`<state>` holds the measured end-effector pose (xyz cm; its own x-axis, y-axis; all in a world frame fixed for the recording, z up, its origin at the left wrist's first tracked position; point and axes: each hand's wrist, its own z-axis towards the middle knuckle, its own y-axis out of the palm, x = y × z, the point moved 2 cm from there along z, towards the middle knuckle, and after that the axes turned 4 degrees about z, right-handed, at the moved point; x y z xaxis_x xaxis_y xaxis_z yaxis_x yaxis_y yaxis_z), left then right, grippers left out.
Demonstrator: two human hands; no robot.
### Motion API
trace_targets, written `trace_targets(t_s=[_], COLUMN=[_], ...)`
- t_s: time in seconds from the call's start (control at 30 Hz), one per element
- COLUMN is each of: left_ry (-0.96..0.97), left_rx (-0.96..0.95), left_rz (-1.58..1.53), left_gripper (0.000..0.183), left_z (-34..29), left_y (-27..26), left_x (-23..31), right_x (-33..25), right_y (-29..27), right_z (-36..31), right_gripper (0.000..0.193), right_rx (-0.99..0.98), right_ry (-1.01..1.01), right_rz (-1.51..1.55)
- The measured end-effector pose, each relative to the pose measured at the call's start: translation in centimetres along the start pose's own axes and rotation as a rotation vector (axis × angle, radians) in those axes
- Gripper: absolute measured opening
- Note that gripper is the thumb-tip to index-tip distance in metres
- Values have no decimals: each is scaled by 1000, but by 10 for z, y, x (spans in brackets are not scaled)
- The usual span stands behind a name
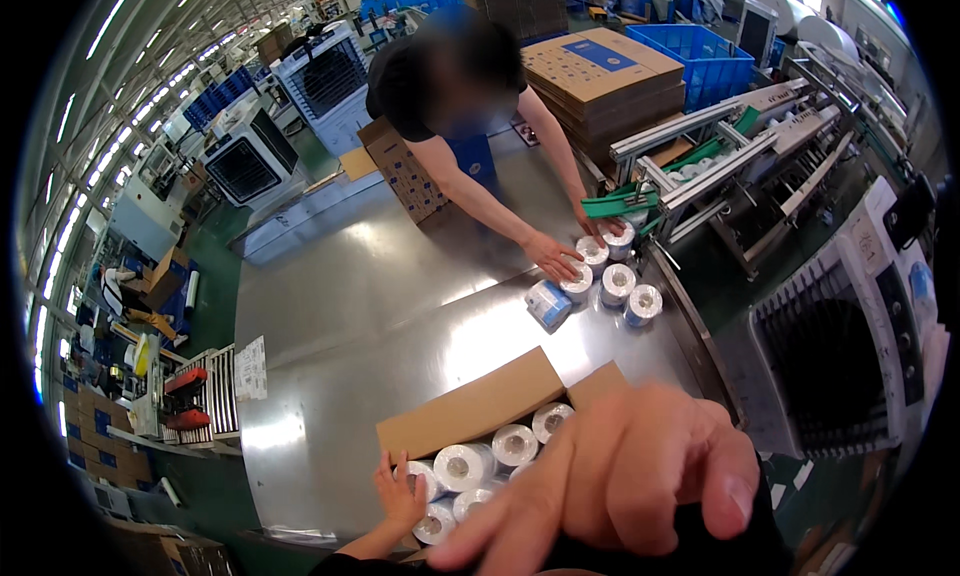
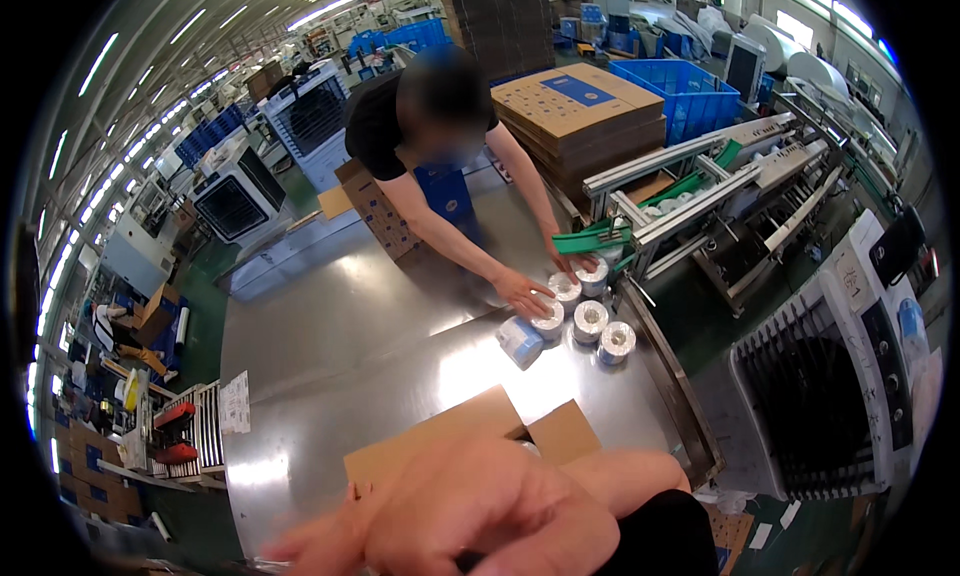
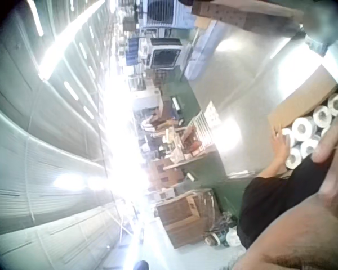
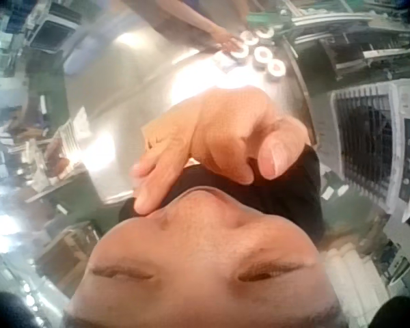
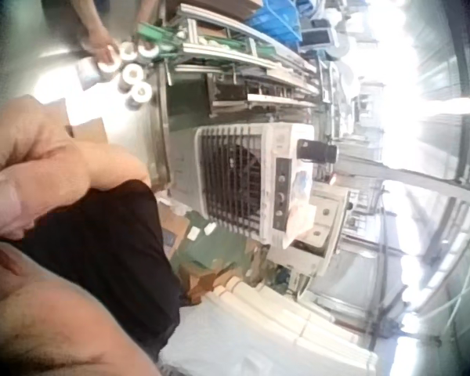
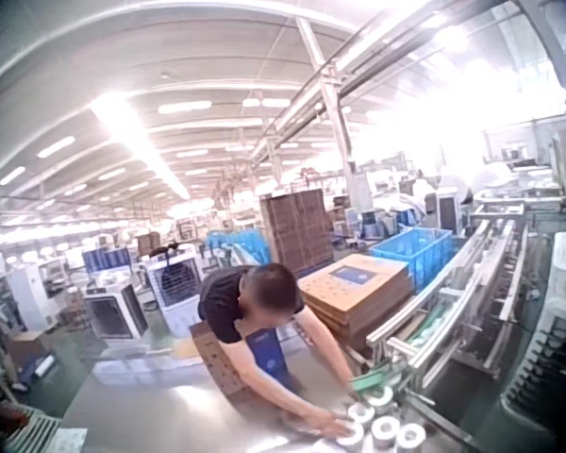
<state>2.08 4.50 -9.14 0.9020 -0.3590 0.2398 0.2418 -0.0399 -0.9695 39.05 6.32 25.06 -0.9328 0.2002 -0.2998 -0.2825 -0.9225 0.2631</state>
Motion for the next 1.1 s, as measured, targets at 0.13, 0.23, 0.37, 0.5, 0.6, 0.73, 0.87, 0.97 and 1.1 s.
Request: trace_targets(t_s=[0.13,0.23,0.37,0.5,0.6,0.73,0.87,0.97,1.1], left_ry=[-8,10,-13,-26,46,26,35,41,54], left_rx=[56,47,43,16,8,4,-7,-134,47], left_rz=[-42,-19,-25,-77,-83,-78,-68,-5,-28], left_gripper=[61,61,62,61,62,61,61,61,61], left_z=[-5,-3,-9,-8,0,-3,-1,-1,-10], left_y=[24,19,26,15,14,10,10,35,35], left_x=[-16,-11,-21,-12,-6,1,5,-29,-24], right_x=[-2,9,-9,-20,-30,-40,-27,-36,-42], right_y=[20,25,17,10,19,34,44,51,63], right_z=[-11,-7,-22,-26,-27,-18,-30,-34,-25], right_gripper=[42,40,42,46,48,49,47,47,49], right_rx=[117,198,79,54,196,79,16,4,-47], right_ry=[87,-136,-21,75,62,-43,-392,-397,-473], right_rz=[102,74,-60,-37,-27,-40,-154,-211,-284])
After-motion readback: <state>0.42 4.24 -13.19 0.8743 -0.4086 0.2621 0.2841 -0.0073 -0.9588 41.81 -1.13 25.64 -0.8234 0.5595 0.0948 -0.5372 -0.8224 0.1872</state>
